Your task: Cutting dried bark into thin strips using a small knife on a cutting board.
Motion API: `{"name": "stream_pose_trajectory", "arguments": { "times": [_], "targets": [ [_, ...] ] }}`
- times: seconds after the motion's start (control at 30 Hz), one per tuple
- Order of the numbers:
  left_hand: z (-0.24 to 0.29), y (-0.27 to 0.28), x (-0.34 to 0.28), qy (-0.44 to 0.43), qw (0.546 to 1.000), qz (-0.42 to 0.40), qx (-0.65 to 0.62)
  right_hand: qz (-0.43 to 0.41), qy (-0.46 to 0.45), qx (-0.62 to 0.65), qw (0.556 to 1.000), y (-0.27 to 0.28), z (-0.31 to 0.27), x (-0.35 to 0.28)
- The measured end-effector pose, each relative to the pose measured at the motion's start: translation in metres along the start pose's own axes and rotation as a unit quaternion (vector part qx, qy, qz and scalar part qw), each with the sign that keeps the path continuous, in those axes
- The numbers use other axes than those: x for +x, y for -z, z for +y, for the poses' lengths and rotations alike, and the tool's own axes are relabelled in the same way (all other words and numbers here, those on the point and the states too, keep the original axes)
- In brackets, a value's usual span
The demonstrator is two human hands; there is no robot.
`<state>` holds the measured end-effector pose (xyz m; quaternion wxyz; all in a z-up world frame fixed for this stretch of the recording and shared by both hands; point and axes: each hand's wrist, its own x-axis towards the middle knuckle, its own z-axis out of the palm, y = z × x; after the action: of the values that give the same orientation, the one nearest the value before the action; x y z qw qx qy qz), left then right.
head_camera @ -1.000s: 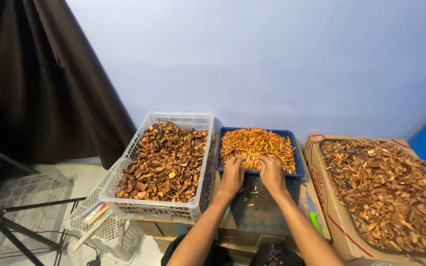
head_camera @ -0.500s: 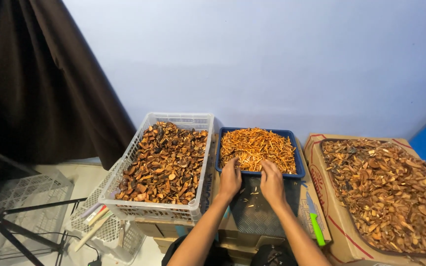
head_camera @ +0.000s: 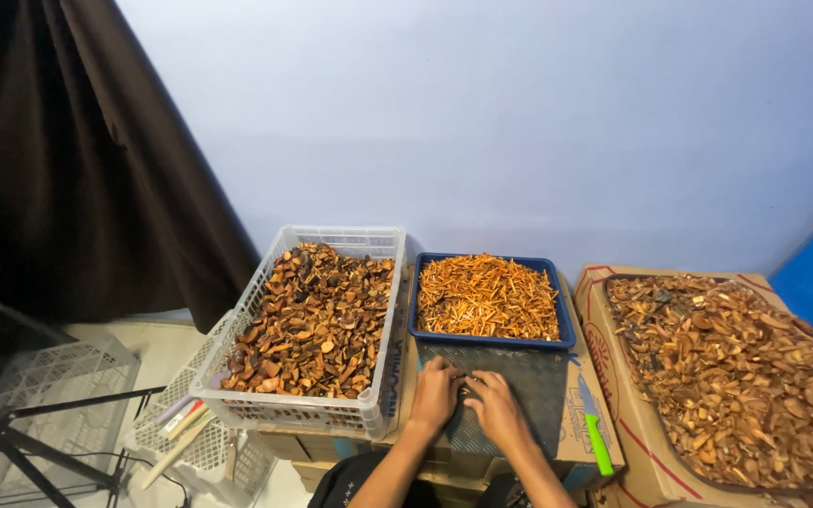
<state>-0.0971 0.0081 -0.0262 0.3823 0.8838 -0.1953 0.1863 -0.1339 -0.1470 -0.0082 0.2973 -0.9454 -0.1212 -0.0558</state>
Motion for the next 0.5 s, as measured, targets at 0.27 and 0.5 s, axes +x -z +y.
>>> {"name": "stream_pose_trajectory", "arguments": {
  "times": [0.27, 0.5],
  "targets": [
    [-0.009, -0.011, 0.002, 0.019, 0.996, -0.049, 0.071, 0.086, 0.069, -0.004, 0.994, -0.008, 0.005, 0.010],
    [-0.005, -0.005, 0.016, 0.117, 0.991, -0.063, 0.019, 0.031, 0.081, -0.023, 0.996, -0.007, 0.007, 0.016]
  ]
}}
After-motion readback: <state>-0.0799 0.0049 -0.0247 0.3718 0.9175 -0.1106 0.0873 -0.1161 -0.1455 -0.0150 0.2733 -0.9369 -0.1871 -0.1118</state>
